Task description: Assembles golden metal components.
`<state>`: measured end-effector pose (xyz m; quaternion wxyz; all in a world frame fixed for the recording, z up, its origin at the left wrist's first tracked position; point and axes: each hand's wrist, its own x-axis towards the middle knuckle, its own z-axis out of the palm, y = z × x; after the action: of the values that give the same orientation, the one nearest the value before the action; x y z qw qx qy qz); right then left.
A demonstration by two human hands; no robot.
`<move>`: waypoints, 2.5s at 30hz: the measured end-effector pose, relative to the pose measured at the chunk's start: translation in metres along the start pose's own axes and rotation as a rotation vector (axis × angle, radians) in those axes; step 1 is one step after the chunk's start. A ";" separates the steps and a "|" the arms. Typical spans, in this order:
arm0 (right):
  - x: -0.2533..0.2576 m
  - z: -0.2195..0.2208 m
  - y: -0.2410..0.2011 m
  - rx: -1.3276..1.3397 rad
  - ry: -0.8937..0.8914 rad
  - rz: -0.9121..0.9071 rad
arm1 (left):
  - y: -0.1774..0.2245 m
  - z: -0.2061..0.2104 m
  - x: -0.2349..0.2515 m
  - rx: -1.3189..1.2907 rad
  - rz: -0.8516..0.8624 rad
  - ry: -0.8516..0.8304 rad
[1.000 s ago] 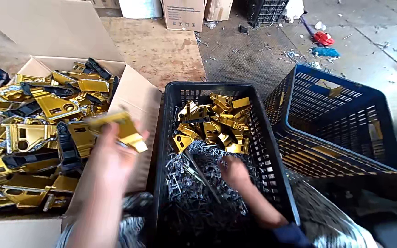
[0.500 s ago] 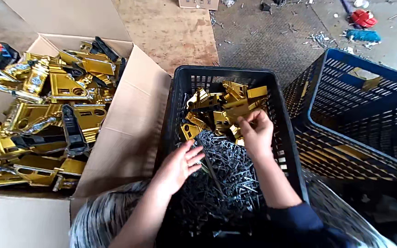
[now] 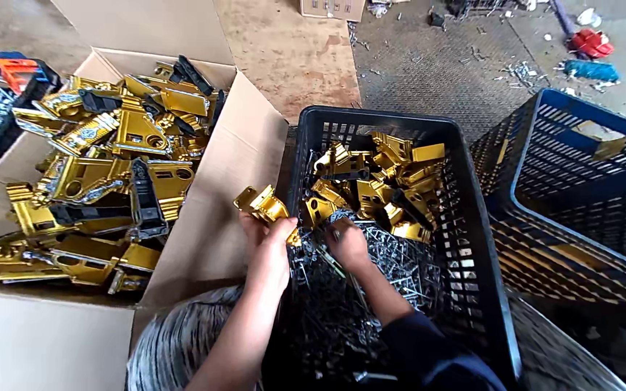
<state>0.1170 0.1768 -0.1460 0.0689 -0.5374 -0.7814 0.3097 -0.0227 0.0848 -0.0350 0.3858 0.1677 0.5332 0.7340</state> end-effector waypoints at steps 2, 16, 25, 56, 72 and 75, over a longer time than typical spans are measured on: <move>-0.007 -0.017 -0.001 -0.032 -0.053 0.043 | 0.002 -0.002 -0.004 -0.037 -0.037 -0.017; -0.054 -0.055 0.025 0.313 0.076 -0.195 | 0.005 -0.007 -0.011 0.291 0.008 -0.062; -0.087 -0.114 -0.014 0.580 0.625 -0.668 | 0.004 -0.002 -0.028 0.355 -0.057 -0.490; -0.115 -0.074 -0.017 0.384 0.337 -0.698 | -0.014 -0.003 -0.038 0.430 -0.064 -0.840; -0.086 -0.066 -0.035 1.187 -0.023 0.092 | -0.011 -0.006 -0.033 0.265 -0.173 -0.603; -0.066 -0.034 -0.013 0.190 -0.286 0.026 | -0.012 -0.003 -0.025 0.272 -0.181 -0.287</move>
<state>0.1484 0.1295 -0.0968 0.0034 -0.4888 -0.7435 0.4564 -0.0039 0.0661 -0.0433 0.4957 0.2724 0.5800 0.5863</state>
